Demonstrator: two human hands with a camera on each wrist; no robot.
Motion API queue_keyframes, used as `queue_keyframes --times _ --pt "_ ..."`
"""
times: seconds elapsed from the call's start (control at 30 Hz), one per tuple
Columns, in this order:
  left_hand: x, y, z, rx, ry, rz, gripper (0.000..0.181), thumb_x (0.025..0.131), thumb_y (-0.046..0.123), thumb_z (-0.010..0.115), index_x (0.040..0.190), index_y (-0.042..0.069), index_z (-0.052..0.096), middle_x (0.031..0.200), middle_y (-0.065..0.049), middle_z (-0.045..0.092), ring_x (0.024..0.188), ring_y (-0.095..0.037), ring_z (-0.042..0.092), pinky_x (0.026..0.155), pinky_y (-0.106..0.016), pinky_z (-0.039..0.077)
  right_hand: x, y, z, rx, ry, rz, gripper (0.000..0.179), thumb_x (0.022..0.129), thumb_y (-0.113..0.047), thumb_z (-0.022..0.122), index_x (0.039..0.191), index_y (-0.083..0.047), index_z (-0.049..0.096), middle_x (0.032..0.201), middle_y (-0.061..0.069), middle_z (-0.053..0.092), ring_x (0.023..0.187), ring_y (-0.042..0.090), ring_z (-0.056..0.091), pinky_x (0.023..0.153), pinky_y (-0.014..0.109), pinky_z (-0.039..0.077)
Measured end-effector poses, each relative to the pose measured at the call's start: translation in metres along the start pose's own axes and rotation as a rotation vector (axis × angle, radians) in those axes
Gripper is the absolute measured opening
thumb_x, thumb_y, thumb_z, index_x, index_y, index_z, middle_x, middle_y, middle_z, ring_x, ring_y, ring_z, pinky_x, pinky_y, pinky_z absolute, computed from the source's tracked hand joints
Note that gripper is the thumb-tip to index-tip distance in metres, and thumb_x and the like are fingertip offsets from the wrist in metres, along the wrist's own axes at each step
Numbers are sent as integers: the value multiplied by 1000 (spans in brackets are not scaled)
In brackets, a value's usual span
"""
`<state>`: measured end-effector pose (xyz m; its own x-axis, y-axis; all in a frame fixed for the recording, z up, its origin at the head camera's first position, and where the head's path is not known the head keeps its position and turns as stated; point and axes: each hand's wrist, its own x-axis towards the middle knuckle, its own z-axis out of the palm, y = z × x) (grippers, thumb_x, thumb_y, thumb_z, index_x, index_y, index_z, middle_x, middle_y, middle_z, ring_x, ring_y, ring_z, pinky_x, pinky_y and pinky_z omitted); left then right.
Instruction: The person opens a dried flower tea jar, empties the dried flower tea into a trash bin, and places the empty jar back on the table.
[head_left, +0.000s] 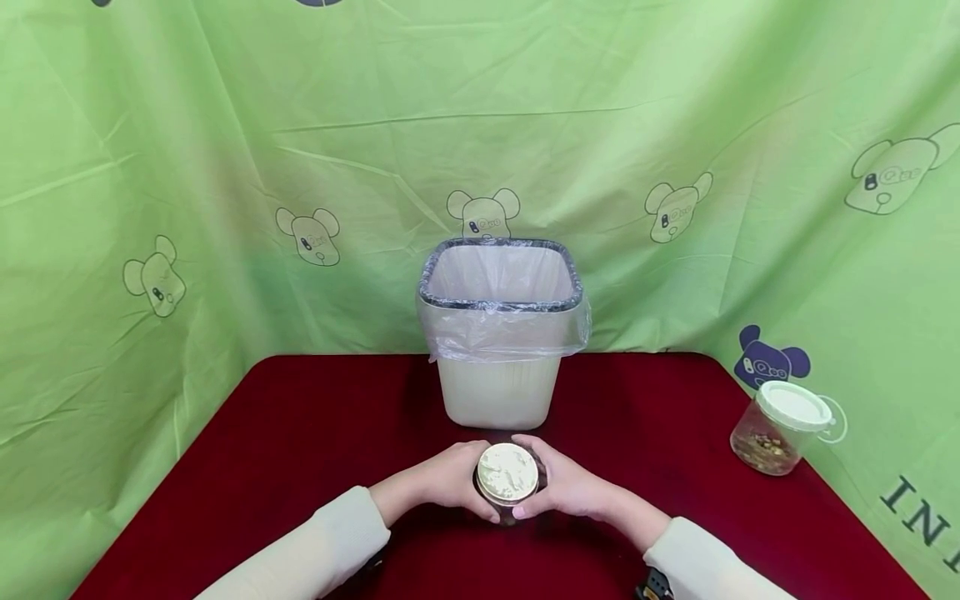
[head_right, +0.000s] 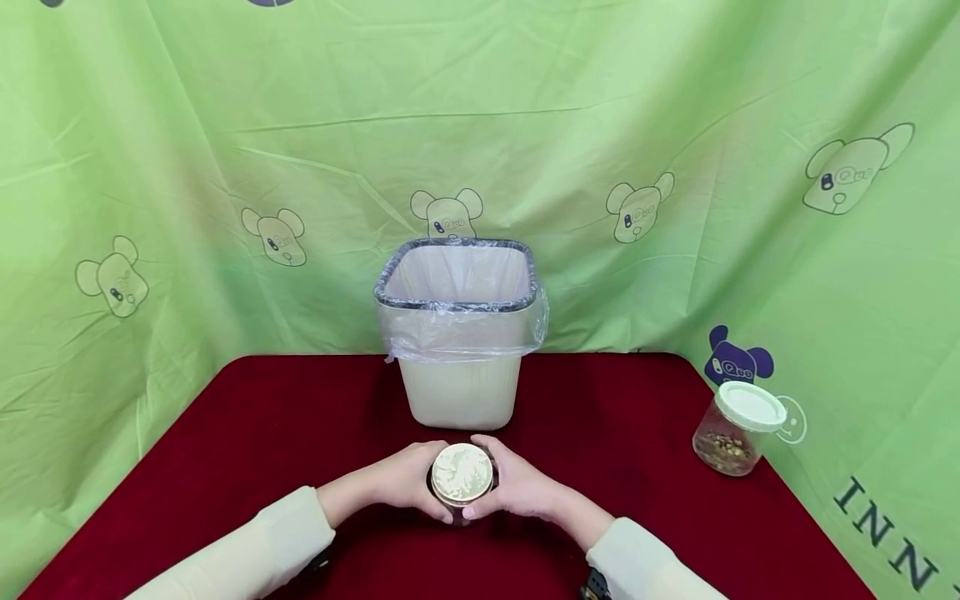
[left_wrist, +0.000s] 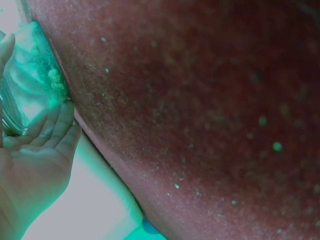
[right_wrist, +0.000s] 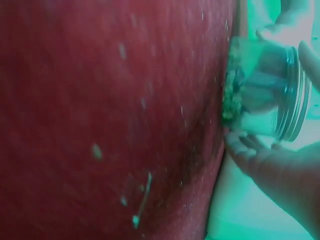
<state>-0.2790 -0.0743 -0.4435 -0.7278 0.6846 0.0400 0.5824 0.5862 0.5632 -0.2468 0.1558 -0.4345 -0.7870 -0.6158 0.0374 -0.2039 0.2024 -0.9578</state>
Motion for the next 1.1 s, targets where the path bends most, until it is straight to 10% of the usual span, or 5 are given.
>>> queue_keyframes --times 0.2,0.6,0.8,1.1 --pt "0 -1 0 1 1 -6 75 59 38 93 117 10 56 98 13 55 92 -2 53 85 -20 45 -10 -7 19 40 198 48 94 73 -2 82 144 11 22 142 29 39 130 41 39 101 47 40" --pt "1 -1 2 10 12 9 72 58 36 93 115 11 58 95 14 54 89 -1 53 83 -19 45 -13 -8 45 -119 437 90 83 65 -13 89 133 0 43 127 11 56 117 24 52 96 33 41" --pt "0 -1 3 10 18 7 71 58 37 93 114 12 58 94 14 54 88 -1 53 82 -19 45 -12 -3 36 -159 363 24 79 68 -15 88 132 1 44 125 10 56 116 25 53 95 30 42" --pt "-1 -2 2 -1 27 12 71 58 37 93 113 11 58 96 14 55 90 -2 54 83 -20 45 -3 8 6 -5 38 -70 74 79 -8 80 138 4 37 131 17 52 121 26 51 94 26 45"
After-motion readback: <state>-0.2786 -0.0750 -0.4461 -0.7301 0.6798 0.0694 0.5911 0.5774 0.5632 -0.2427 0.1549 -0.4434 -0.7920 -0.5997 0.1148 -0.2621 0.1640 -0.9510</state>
